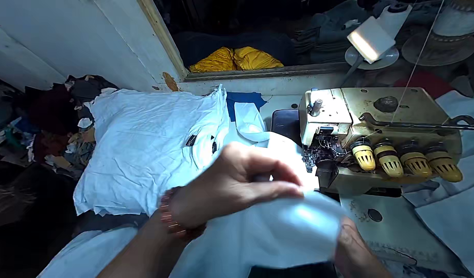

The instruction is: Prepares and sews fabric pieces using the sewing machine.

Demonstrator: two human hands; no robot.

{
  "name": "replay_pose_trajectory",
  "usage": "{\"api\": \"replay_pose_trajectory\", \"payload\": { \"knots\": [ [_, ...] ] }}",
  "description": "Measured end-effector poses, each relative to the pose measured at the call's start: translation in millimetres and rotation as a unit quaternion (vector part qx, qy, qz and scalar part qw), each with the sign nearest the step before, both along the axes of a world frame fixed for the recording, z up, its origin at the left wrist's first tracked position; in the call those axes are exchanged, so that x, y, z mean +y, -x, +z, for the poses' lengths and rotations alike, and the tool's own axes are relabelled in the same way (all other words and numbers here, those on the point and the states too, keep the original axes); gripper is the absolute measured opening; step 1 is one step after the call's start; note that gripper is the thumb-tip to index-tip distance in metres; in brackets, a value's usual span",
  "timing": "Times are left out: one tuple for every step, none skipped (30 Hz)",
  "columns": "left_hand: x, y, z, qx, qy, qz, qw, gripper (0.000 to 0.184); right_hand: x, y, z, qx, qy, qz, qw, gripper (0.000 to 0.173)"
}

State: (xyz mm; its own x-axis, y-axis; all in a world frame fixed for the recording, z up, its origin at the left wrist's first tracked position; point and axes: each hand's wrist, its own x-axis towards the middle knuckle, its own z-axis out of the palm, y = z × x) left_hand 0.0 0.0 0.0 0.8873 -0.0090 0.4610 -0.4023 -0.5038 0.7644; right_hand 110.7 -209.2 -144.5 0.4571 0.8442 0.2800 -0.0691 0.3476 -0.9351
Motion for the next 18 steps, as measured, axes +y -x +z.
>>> {"api": "replay_pose_trajectory", "payload": {
  "knots": [
    [2,-14,-20,0.016,-0.033,0.038,0.999,0.003,8,2,-3,0.067,-0.005,-0.009,0.998,0.049],
    [4,-24,-38,0.044,-0.063,0.074,0.994,0.005,13,3,-10,0.105,0.002,-0.024,0.994,0.05],
    [5,-31,-53,0.066,-0.074,0.097,0.99,0.006,17,4,-16,0.119,0.014,-0.043,0.992,0.05],
    [5,-36,-64,0.077,-0.074,0.107,0.989,0.008,18,5,-21,0.116,0.024,-0.057,0.991,0.05],
    [5,-39,-73,0.08,-0.072,0.112,0.988,0.009,19,7,-24,0.103,0.036,-0.071,0.992,0.047],
    [6,-42,-80,0.077,-0.072,0.115,0.988,0.01,18,9,-23,0.075,0.048,-0.085,0.992,0.043],
    [7,-44,-85,0.072,-0.073,0.117,0.988,0.01,17,11,-21,0.04,0.055,-0.097,0.993,0.04],
    [7,-47,-88,0.067,-0.072,0.121,0.988,0.009,15,13,-20,0.005,0.063,-0.111,0.992,0.034],
    [7,-49,-88,0.064,-0.071,0.124,0.988,0.008,15,15,-20,-0.03,0.07,-0.135,0.988,0.024],
    [7,-52,-87,0.065,-0.069,0.127,0.987,0.007,15,17,-23,-0.074,0.077,-0.172,0.979,0.012],
    [7,-55,-85,0.065,-0.069,0.129,0.987,0.005,15,19,-28,-0.123,0.081,-0.215,0.966,0.007],
    [7,-59,-85,0.064,-0.072,0.13,0.987,0.006,16,20,-35,-0.163,0.082,-0.258,0.949,0.01],
    [7,-63,-85,0.059,-0.081,0.131,0.986,0.007,17,21,-40,-0.187,0.078,-0.291,0.935,0.013],
    [7,-68,-86,0.056,-0.096,0.131,0.985,0.007,18,21,-44,-0.192,0.072,-0.315,0.927,0.014],
    [8,-72,-89,0.052,-0.11,0.131,0.984,0.007,20,20,-46,-0.182,0.066,-0.329,0.924,0.013],
    [9,-77,-91,0.051,-0.118,0.129,0.983,0.008,21,20,-48,-0.166,0.059,-0.337,0.925,0.012],
    [11,-81,-95,0.05,-0.121,0.127,0.983,0.008,22,19,-49,-0.149,0.051,-0.339,0.928,0.011],
    [13,-84,-99,0.052,-0.123,0.125,0.983,0.009,23,19,-50,-0.135,0.045,-0.335,0.931,0.01]
  ]
}}
